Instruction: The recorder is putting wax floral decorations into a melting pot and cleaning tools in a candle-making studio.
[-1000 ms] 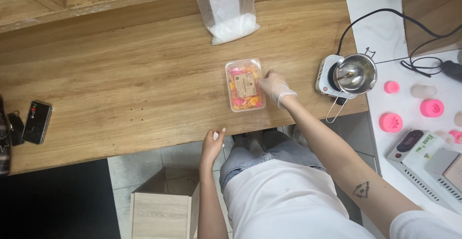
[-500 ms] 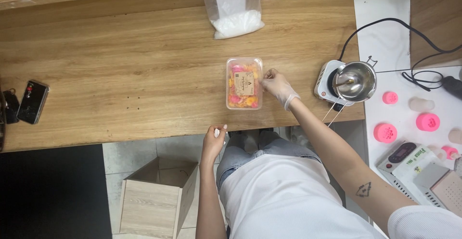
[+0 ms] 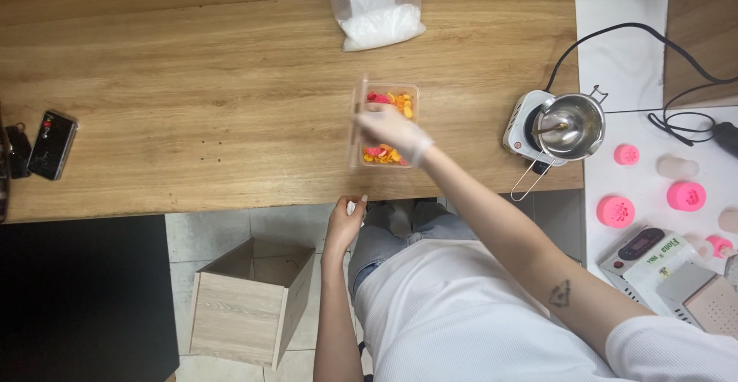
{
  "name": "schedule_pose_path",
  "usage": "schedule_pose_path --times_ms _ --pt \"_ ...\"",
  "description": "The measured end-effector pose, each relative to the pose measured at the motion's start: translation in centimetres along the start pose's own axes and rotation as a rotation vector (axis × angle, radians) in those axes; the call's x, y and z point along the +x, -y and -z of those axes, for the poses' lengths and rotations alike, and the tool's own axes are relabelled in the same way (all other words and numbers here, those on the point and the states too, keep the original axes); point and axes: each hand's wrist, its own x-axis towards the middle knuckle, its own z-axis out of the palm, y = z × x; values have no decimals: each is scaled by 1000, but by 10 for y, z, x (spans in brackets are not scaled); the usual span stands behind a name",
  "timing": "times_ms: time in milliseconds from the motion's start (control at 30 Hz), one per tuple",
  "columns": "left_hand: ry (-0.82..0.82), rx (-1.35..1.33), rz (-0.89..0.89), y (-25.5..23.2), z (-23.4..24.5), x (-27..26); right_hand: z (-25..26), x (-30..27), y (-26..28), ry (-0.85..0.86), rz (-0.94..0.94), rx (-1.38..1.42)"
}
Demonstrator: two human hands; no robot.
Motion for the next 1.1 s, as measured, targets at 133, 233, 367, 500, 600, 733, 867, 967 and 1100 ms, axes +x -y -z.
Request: schedule_pose_path --times_ms 133,233,367,500,600,733,867,967,1100 --pt "-67 42 -127 17 1 4 -59 43 -5 -100 -37 -93" --pt "-84 31 -142 20 3 0 -82 59 -16 -259 -101 -230" --pt "-34 15 -46 10 6 -8 -91 59 -14 -292 -110 -458" --pt "15 -12 -1 8 2 -6 -91 27 27 -75 -164 -375" --pt "34 -5 -4 -3 3 -10 -66 5 39 -80 -109 -376" --pt "43 -2 -2 2 2 -6 2 9 -7 -267 59 -485" --pt "58 38 7 0 1 -10 39 8 -25 -444 137 -647" --pt "82 56 5 -11 -1 -19 43 10 -29 -420 386 -989" --pt "129 98 -19 -17 -8 -27 30 15 -14 -305 424 -1279"
